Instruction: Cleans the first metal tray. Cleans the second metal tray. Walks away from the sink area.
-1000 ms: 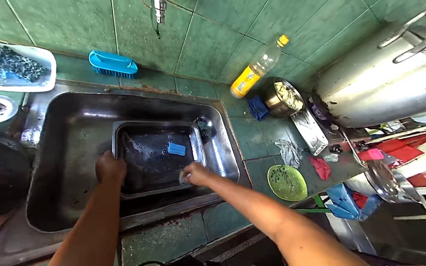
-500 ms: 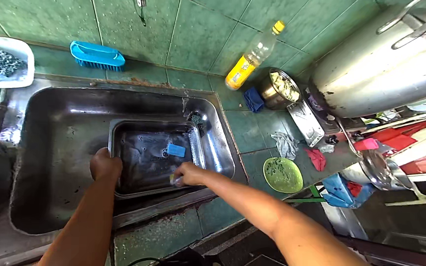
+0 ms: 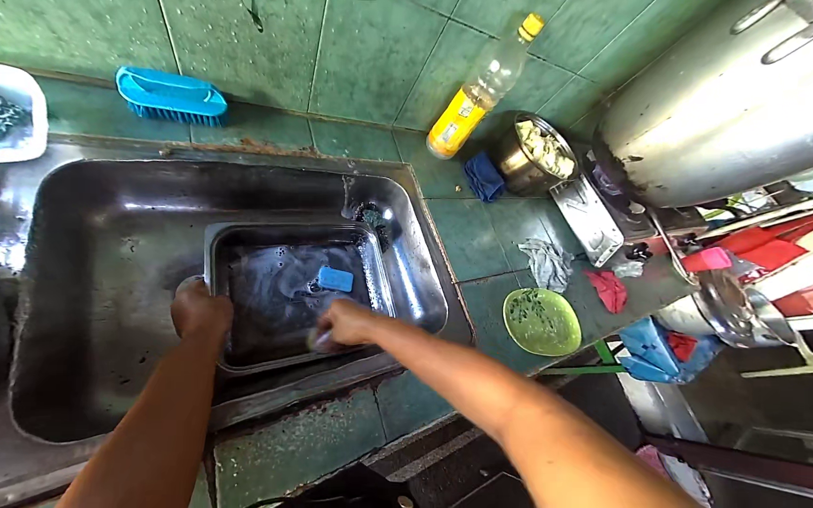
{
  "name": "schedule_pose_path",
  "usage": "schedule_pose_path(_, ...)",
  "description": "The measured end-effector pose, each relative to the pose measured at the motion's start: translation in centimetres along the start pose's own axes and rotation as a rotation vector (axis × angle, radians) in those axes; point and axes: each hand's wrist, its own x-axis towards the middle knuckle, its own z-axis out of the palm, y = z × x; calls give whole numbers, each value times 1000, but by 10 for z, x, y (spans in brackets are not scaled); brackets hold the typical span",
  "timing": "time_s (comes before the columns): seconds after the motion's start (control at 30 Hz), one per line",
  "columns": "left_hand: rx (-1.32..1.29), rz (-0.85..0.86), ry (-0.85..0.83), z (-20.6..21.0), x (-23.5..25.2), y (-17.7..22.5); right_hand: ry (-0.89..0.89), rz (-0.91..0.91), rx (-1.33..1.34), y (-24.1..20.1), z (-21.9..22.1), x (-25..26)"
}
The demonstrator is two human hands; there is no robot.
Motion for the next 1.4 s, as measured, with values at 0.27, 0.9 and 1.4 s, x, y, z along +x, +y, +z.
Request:
schedule_pose_path(0.27, -33, -25, 22, -7, -10, 2, -31, -128, 30, -56, 9, 25)
schedule_pose_path(0.9, 2, -11, 16, -2, -4, 6, -85, 43, 31, -25, -2, 13)
schedule_pose_path(1.4, 20, 0, 7, -4, -4, 3, -135, 128, -9, -31, -4, 22)
